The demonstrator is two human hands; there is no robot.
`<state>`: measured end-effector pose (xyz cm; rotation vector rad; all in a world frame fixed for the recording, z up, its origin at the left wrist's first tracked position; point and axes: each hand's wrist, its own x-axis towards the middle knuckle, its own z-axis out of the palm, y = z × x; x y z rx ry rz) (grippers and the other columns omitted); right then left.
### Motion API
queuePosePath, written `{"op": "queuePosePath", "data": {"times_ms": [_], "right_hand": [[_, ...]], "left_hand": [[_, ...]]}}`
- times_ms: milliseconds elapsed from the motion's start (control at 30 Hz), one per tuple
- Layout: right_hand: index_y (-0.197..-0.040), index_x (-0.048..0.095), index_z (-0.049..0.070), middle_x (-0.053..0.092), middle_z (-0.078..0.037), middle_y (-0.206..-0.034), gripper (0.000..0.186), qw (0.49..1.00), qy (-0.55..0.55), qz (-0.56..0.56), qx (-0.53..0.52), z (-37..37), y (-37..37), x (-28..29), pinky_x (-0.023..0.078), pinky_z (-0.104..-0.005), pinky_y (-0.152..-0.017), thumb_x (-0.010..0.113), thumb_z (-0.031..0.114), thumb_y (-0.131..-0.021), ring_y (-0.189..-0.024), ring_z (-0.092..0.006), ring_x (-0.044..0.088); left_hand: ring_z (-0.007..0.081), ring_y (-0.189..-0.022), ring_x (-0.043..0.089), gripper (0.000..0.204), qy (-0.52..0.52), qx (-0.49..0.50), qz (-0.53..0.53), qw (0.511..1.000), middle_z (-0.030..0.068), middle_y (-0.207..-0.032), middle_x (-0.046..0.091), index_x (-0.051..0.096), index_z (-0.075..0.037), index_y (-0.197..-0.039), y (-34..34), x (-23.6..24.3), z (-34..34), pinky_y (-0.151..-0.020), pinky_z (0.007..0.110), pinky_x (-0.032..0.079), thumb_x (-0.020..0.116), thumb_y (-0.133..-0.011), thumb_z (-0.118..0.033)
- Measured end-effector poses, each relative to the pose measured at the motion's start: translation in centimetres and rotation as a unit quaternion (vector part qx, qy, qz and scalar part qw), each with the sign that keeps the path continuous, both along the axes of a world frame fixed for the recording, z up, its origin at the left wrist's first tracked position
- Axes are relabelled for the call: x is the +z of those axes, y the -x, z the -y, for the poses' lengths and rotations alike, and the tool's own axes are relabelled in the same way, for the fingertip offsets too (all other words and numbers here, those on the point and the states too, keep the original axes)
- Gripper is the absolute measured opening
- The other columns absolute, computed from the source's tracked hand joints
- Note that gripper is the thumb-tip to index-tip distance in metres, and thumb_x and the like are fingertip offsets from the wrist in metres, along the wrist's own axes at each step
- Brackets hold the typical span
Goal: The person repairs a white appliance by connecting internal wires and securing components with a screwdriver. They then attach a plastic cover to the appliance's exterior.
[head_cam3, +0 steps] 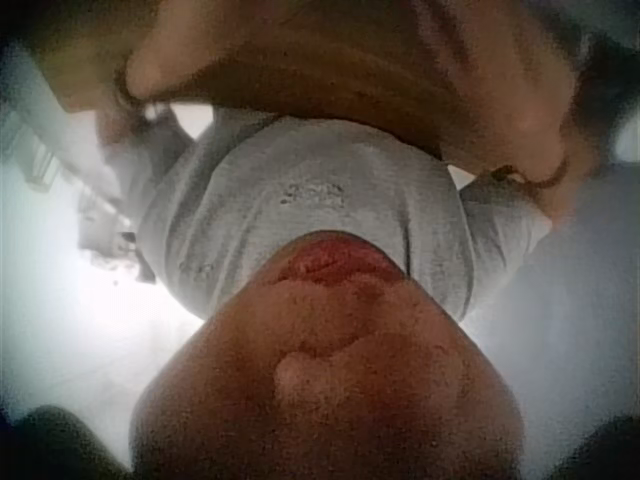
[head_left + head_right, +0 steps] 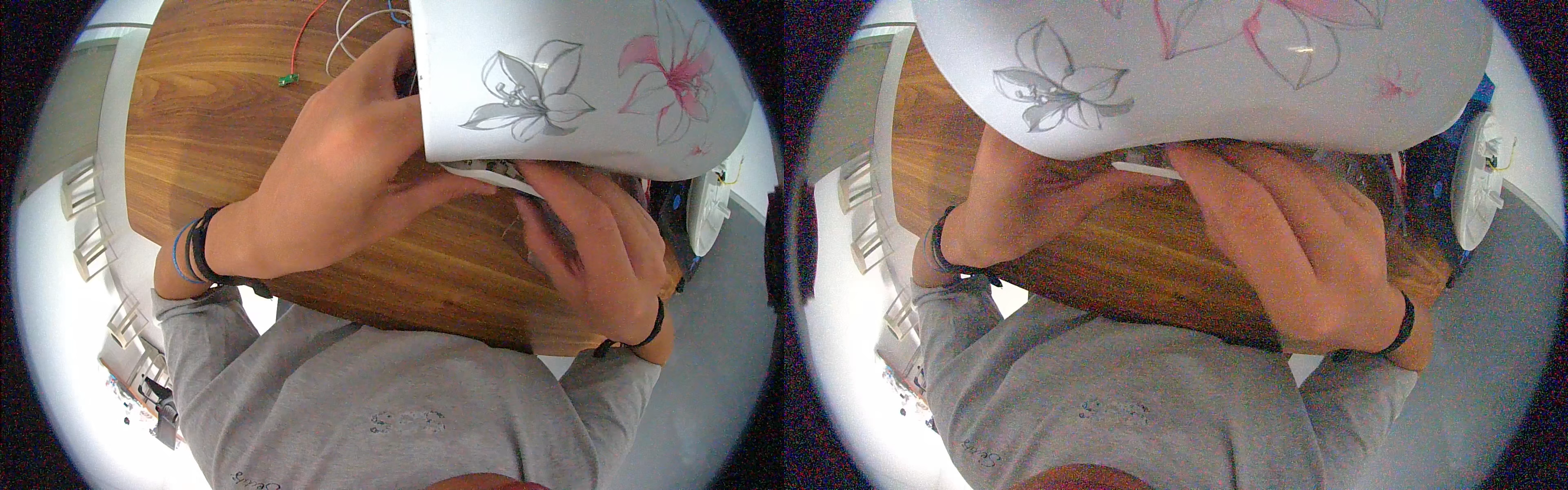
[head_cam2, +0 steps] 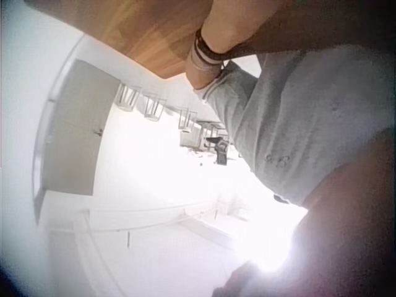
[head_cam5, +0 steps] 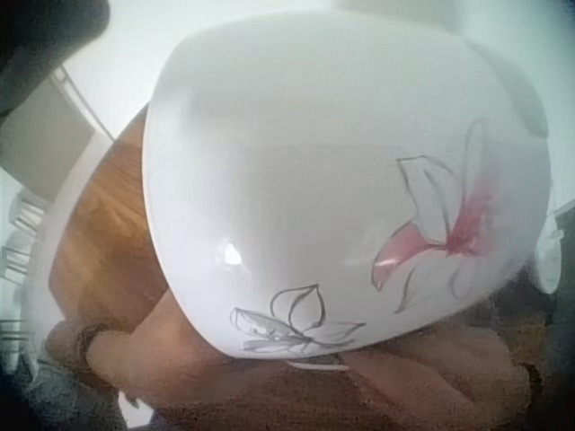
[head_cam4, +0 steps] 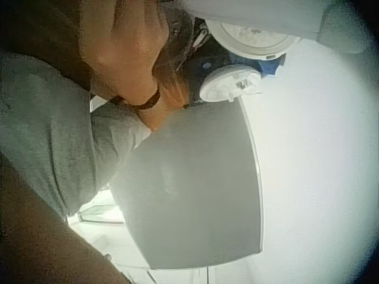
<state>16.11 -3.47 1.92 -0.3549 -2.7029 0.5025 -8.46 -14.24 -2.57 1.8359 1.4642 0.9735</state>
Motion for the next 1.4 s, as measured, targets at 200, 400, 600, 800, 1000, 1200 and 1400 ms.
{"op": "queuePosePath", "data": {"times_ms": [200, 400, 600, 800, 1000, 1200, 1400], "right_hand": [[-0.127, 0.072, 0.003, 0.078, -0.016, -0.11, 0.047, 1.0, -0.013, 0.001, 0.0, 0.0, 0.0, -0.2, 0.061, -0.0391, -0.084, 0.085, -0.003, -0.082, -0.094, -0.0325, 0.077], [-0.127, 0.07, 0.002, 0.078, -0.016, -0.11, 0.046, 1.0, 0.0, 0.006, 0.004, 0.0, -0.1, -0.2, 0.06, -0.0392, -0.086, 0.084, -0.004, -0.083, -0.095, -0.0331, 0.077], [-0.126, 0.07, 0.003, 0.078, -0.016, -0.109, 0.045, 1.0, -0.016, 0.003, -0.002, 0.1, -0.2, -0.4, 0.06, -0.0395, -0.085, 0.084, -0.004, -0.084, -0.094, -0.033, 0.077], [-0.125, 0.071, 0.004, 0.078, -0.015, -0.107, 0.045, 1.0, -0.024, 0.001, -0.002, 0.0, 0.0, -0.2, 0.06, -0.0392, -0.085, 0.085, -0.003, -0.083, -0.094, -0.0322, 0.077], [-0.125, 0.071, 0.003, 0.078, -0.016, -0.107, 0.046, 0.999, -0.04, 0.007, -0.006, 0.3, -0.2, -0.4, 0.061, -0.0386, -0.084, 0.086, -0.003, -0.082, -0.095, -0.0318, 0.077], [-0.126, 0.07, 0.001, 0.078, -0.017, -0.11, 0.048, 0.999, -0.043, 0.006, 0.001, 0.2, -0.3, -0.4, 0.062, -0.0379, -0.085, 0.086, -0.005, -0.081, -0.097, -0.0317, 0.077], [-0.127, 0.068, 0.0, 0.078, -0.017, -0.112, 0.049, 1.0, -0.007, -0.018, 0.01, -0.1, -0.5, -0.8, 0.062, -0.0384, -0.086, 0.085, -0.006, -0.082, -0.099, -0.032, 0.077]], "left_hand": [[0.0298, -0.122, 0.07, 0.055, -0.039, 0.027, -0.053, 0.997, 0.0108, -0.128, 0.074, 0.073, -0.006, -0.128, -0.3, 0.1, -0.2, -0.103, 0.042, 0.055, 0.095, -0.077, -0.009], [0.0316, -0.12, 0.071, 0.054, -0.059, 0.048, -0.093, 0.993, 0.0097, -0.127, 0.076, 0.076, -0.008, -0.123, -0.7, 0.1, -0.3, -0.105, 0.044, 0.053, 0.097, -0.074, -0.016], [0.0291, -0.117, 0.072, 0.053, -0.042, 0.057, -0.062, 0.996, 0.0082, -0.123, 0.076, 0.077, -0.008, -0.122, -0.9, -0.3, -0.3, -0.101, 0.042, 0.055, 0.097, -0.074, -0.017], [0.0277, -0.115, 0.071, 0.05, -0.037, 0.044, -0.009, 0.998, 0.0082, -0.122, 0.076, 0.076, -0.007, -0.122, -1.0, -0.6, -0.3, -0.099, 0.04, 0.056, 0.096, -0.076, -0.013], [0.028, -0.117, 0.071, 0.05, -0.061, 0.034, -0.019, 0.997, 0.0092, -0.124, 0.076, 0.076, -0.006, -0.123, -1.0, -0.8, -0.4, -0.1, 0.041, 0.055, 0.095, -0.077, -0.011], [0.0283, -0.117, 0.071, 0.05, -0.041, 0.027, -0.027, 0.998, 0.0095, -0.125, 0.076, 0.075, -0.007, -0.124, -1.0, -0.6, -0.3, -0.101, 0.042, 0.055, 0.095, -0.078, -0.011], [0.0303, -0.12, 0.07, 0.052, -0.051, 0.015, -0.052, 0.997, 0.0097, -0.126, 0.075, 0.074, -0.007, -0.126, -0.8, -0.5, -0.4, -0.104, 0.043, 0.053, 0.094, -0.078, -0.011]]}}
